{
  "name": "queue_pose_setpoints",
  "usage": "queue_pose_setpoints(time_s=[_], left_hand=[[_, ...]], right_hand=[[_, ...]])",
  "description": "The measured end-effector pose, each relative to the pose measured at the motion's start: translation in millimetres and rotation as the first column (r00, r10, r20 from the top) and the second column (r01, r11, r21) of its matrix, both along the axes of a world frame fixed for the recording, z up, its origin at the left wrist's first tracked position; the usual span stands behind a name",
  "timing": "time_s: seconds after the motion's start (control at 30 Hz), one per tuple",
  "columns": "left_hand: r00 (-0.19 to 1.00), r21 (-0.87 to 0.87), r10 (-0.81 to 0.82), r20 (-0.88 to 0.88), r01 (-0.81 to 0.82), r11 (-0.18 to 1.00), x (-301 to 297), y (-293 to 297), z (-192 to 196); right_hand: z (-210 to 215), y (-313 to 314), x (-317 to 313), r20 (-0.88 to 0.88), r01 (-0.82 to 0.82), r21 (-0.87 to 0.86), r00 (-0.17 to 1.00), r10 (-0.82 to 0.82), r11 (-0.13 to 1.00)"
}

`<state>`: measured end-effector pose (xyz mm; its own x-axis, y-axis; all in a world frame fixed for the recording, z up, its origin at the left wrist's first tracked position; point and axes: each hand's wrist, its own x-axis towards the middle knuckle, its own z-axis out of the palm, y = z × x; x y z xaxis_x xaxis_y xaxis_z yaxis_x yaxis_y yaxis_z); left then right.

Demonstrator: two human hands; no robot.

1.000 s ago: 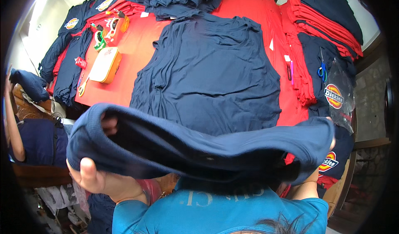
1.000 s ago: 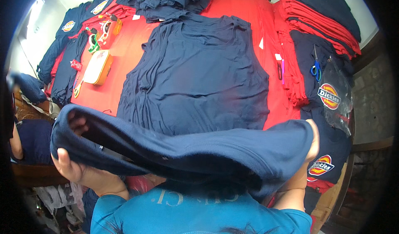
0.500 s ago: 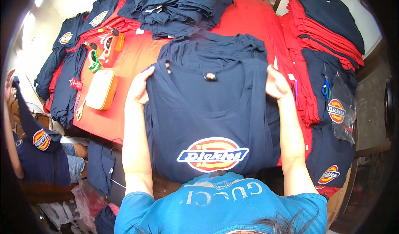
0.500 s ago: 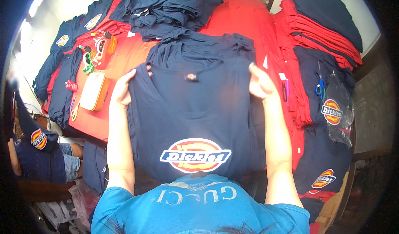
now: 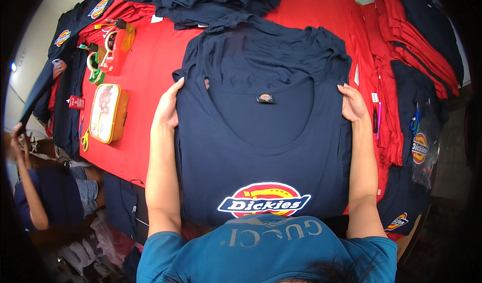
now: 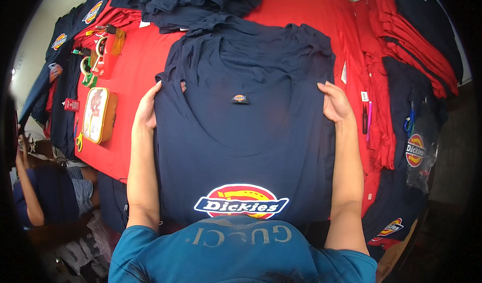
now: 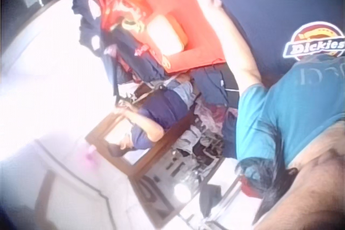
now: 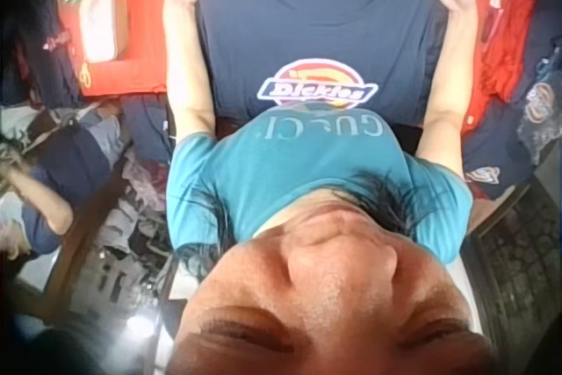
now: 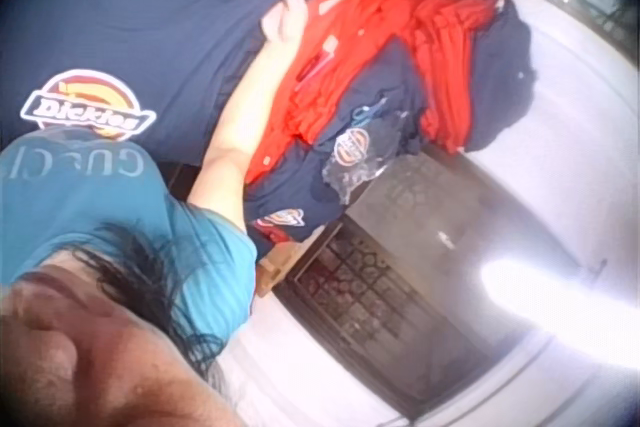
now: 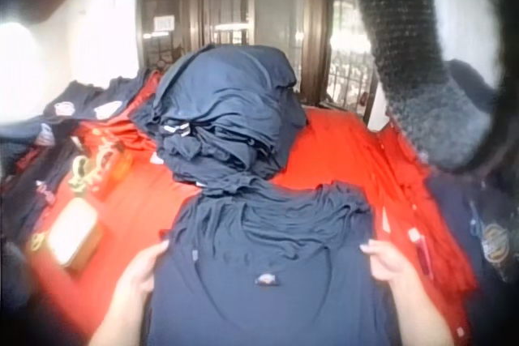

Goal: The person uses scissors to trim loose threads and tags from a dark blue Dickies t-shirt. After cutting, the person folds the t-shirt neatly on the red table. Another person is visible in the background working on similar garments.

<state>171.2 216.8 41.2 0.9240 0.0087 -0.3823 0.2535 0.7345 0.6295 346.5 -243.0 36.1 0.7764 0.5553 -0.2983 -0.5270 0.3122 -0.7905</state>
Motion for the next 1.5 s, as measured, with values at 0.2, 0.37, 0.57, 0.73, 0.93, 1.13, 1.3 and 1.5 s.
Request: queue_pose_setpoints(time_s=[0.2, 0.37, 0.57, 0.73, 0.93, 1.13, 1.3, 1.5], left_hand=[[0.999, 0.62, 0.017, -0.047, 0.016, 0.785, -30.8, -11.1, 25.9], [0.977, 0.896, 0.109, -0.182, 0.119, 0.427, -69.9, -70.0, 61.7], [0.972, 0.67, 0.041, 0.231, -0.189, 0.718, -105.8, -173.5, 34.0], [0.931, 0.629, -0.075, 0.358, -0.181, 0.756, -145.7, -245.7, 27.3], [0.789, 0.69, -0.278, 0.547, -0.237, 0.684, -174.2, -260.7, 21.5], [0.749, 0.722, -0.314, 0.583, -0.301, 0.623, -176.4, -260.4, 14.3], [0.745, 0.722, -0.329, 0.58, -0.283, 0.631, -173.4, -258.6, 9.6], [0.754, 0.745, -0.358, 0.551, -0.251, 0.618, -170.1, -257.6, 12.3]], right_hand=[[-4.6, -27.5, -11.2, 0.017, 0.022, -0.095, 1.0, -0.021, 0.995], [58.0, 17.0, -101.8, -0.217, -0.015, 0.174, 0.975, 0.053, 0.985], [55.6, 36.2, -179.5, 0.113, -0.056, 0.095, 0.993, 0.045, 0.994], [57.0, 69.5, -261.8, 0.487, -0.052, -0.25, 0.856, 0.172, 0.967], [1.2, 70.8, -314.4, 0.69, -0.09, -0.075, 0.714, 0.117, 0.993], [2.6, 75.2, -316.9, 0.725, -0.154, -0.083, 0.668, 0.166, 0.985], [7.5, 76.4, -312.4, 0.731, -0.12, -0.132, 0.659, 0.179, 0.984], [11.2, 78.4, -312.7, 0.673, -0.152, -0.084, 0.72, 0.169, 0.985]])
